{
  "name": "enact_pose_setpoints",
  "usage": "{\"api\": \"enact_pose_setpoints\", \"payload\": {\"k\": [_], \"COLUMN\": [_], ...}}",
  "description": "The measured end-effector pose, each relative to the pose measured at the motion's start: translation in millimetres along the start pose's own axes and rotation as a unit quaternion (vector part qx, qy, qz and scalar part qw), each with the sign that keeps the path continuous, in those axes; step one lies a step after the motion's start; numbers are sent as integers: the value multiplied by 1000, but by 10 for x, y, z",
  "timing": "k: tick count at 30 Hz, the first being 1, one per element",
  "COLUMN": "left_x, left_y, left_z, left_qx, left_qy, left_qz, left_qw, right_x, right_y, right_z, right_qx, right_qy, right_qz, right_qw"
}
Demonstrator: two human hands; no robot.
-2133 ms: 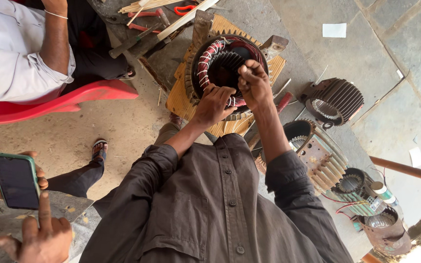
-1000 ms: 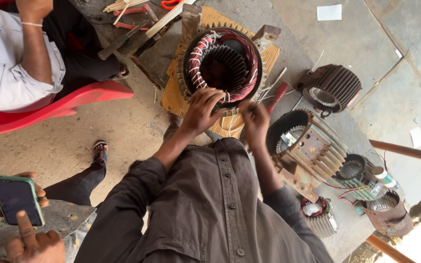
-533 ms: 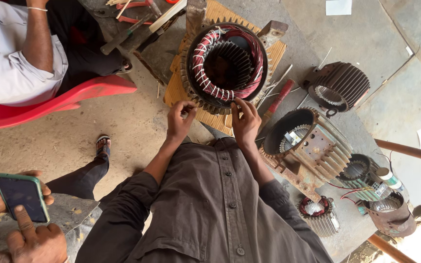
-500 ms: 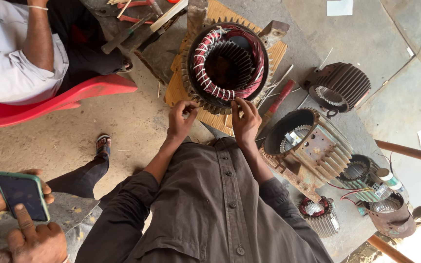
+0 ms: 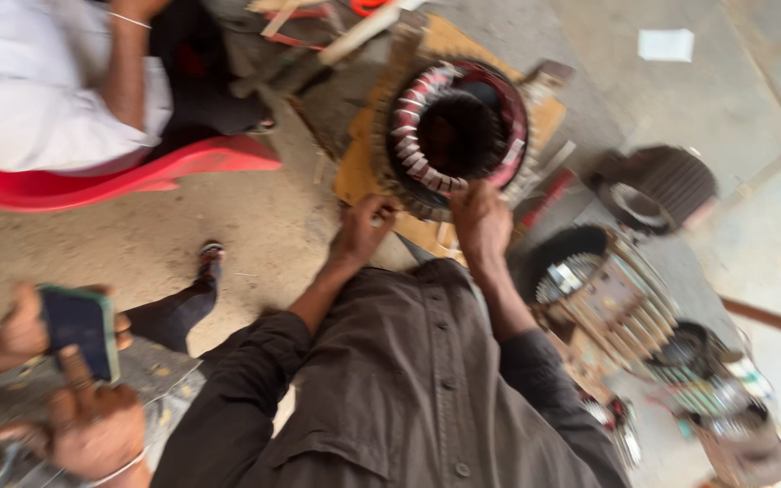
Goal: The person winds white insulation tape around the copper windings of a motor stator. They use a wooden stick to press the tape into the slots and a hammer to tap the windings into place.
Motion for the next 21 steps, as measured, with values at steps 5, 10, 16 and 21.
{"api": "enact_pose_setpoints", "payload": {"k": [5,10,16,21], "left_x": [18,-81,-45,-35], "left_y": [-74,12,90,25], "left_z": [50,89,102,139], "left_qx": [-12,38,31,44], "left_qy": [29,-2,-40,-61], "left_qz": [11,33,-1,33], "left_qw": [999,999,999,997], "right_x": [-108,-184,-129,71], "right_y": [-172,-354,-270,29], "right_z": [53,-65,-383,-471], "right_qx": [-34,-104,31,109], "right_qy": [6,-7,-62,-178], "right_qz": [33,69,-194,-210], "right_qw": [999,992,979,955]}}
Point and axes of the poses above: each hand's wrist, its own z-axis away from the middle knuckle, its own x-axis out of the palm, y = z × x, the point moved 2 cm from there along -z, towards the middle knuckle, and after that the axes turned 5 degrees about x, right-handed, at the moved point
